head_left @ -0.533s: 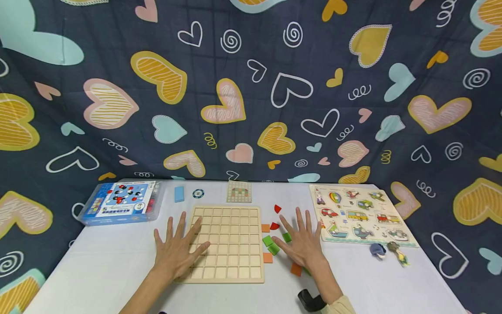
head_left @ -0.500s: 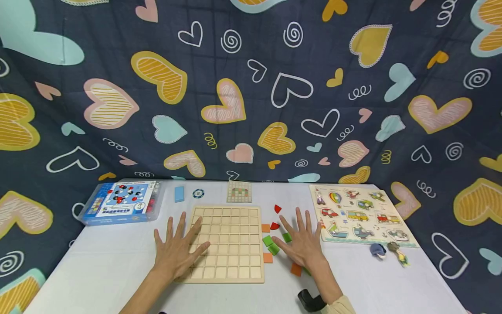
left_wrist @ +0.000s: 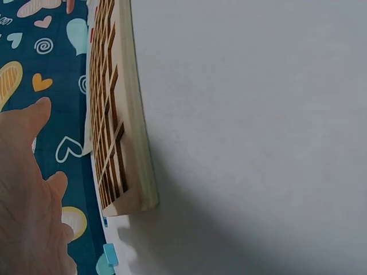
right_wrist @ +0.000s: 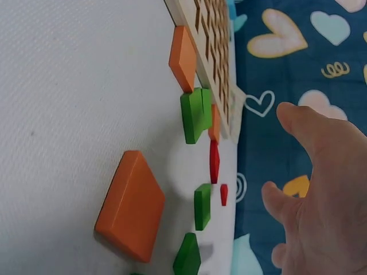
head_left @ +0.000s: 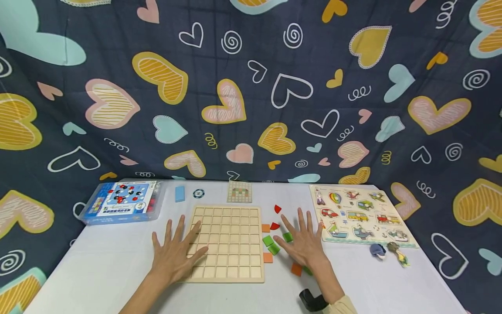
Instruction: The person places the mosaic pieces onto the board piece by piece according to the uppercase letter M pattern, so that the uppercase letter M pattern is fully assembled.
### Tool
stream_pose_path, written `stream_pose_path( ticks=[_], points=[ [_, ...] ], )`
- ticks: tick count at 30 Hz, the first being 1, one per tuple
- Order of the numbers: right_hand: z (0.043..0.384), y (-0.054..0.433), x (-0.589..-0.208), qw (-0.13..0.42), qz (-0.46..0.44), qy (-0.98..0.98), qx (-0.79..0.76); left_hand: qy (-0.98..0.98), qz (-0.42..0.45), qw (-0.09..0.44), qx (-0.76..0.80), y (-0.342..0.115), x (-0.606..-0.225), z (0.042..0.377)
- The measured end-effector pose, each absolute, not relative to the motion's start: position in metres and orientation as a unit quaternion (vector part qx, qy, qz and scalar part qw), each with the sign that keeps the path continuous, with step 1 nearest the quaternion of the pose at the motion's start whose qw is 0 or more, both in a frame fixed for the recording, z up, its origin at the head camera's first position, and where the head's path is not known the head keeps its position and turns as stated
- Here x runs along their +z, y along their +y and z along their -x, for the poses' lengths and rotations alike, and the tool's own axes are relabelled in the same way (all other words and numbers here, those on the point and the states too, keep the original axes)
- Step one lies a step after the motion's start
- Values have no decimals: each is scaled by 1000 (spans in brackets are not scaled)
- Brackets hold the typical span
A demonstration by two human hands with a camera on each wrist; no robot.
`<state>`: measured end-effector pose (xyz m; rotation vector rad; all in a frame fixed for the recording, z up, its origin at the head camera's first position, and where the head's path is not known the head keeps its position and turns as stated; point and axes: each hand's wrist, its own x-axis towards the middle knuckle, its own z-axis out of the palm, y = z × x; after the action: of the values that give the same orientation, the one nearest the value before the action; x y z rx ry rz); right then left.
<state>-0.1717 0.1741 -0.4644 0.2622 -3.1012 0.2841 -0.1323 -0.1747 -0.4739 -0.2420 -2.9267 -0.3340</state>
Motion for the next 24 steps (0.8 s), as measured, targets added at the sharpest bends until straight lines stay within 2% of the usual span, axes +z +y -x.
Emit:
stream_pose_path(
  ticks=[10,17,24],
  points=[
    [173,182,-467,34,-83,-989,115,-984,92,101,-113,-186,-479,118],
    [171,188,-470,44,-80,-989,114,-975,132,63,-165,-206,-481,108],
    [169,193,-469,52,-83,-989,114,-965,191,52,-170,-232,-480,103]
  ],
)
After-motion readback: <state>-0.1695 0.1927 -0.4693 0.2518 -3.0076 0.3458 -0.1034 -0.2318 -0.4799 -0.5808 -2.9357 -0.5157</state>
